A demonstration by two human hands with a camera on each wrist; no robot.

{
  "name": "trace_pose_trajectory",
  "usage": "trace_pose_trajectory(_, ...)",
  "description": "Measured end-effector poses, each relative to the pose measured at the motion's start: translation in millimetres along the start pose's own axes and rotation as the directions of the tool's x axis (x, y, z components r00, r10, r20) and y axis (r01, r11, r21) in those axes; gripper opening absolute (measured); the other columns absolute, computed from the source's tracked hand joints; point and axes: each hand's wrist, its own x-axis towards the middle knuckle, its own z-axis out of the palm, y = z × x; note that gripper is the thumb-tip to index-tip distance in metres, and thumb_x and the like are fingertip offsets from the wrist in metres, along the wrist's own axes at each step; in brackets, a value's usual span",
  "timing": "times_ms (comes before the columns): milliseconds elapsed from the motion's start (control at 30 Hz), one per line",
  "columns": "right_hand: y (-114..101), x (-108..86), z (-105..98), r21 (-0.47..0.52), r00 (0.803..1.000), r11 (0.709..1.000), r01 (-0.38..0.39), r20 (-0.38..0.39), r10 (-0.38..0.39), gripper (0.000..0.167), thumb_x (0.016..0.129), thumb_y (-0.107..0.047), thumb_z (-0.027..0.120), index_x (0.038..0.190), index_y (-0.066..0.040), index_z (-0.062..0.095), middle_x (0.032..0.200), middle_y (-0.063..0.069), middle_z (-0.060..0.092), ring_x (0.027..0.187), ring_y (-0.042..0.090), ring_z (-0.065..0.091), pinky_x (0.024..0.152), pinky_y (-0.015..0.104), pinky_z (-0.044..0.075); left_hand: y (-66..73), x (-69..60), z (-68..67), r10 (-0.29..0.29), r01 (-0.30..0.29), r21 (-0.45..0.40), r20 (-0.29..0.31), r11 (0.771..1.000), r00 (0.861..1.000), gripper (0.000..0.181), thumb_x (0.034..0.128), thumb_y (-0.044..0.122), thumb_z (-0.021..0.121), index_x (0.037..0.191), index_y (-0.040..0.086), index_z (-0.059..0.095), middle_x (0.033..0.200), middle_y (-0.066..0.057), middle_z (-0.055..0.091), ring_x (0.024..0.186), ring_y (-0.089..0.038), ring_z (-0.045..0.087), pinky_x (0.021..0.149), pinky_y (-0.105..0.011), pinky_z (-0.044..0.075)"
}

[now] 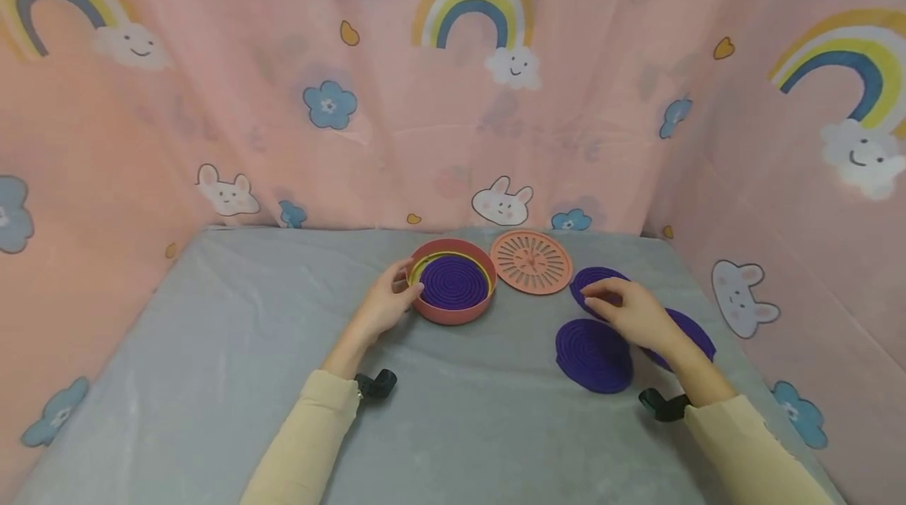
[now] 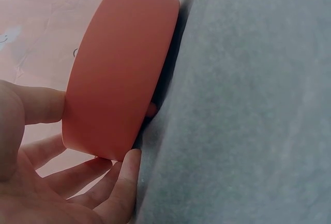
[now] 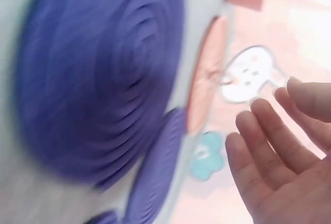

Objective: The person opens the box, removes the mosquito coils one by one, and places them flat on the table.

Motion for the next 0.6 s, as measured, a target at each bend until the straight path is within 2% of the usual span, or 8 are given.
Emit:
trace_pose_trajectory(300, -44, 15.0, 9, 0.029, 0.997, 0.999, 0.045, -0.066, -0.043, 0.033, 0.104, -0.021, 0.061, 0.128, 0.002, 0.065, 0.123, 0.02, 0.066, 0.112, 0.039, 0.062, 0.095, 0.056, 0.052, 0.4, 2.0, 0.9, -0.009, 0.008, -0.007, -0.012, 1.0, 1.0, 0.057, 0.1017, 0.024, 0.065, 0.154, 0.015, 0.044, 0.149, -0.02, 0.048, 0.135, -0.035, 0.052, 0.092, -0.042, 0.057)
trace_pose_trajectory(600, -70, 33.9, 32, 0.107, 0.992, 0.994, 0.034, -0.121, -0.02, 0.035, 0.104, -0.023, 0.061, 0.131, -0.002, 0.066, 0.129, 0.019, 0.063, 0.112, 0.036, 0.061, 0.096, 0.056, 0.051, 2.5, 0.8, 0.7, -0.006, 0.006, -0.01, -0.007, 1.0, 1.0, 0.058, 0.1016, 0.022, 0.065, 0.154, 0.014, 0.043, 0.15, -0.021, 0.047, 0.134, -0.036, 0.052, 0.091, -0.041, 0.057)
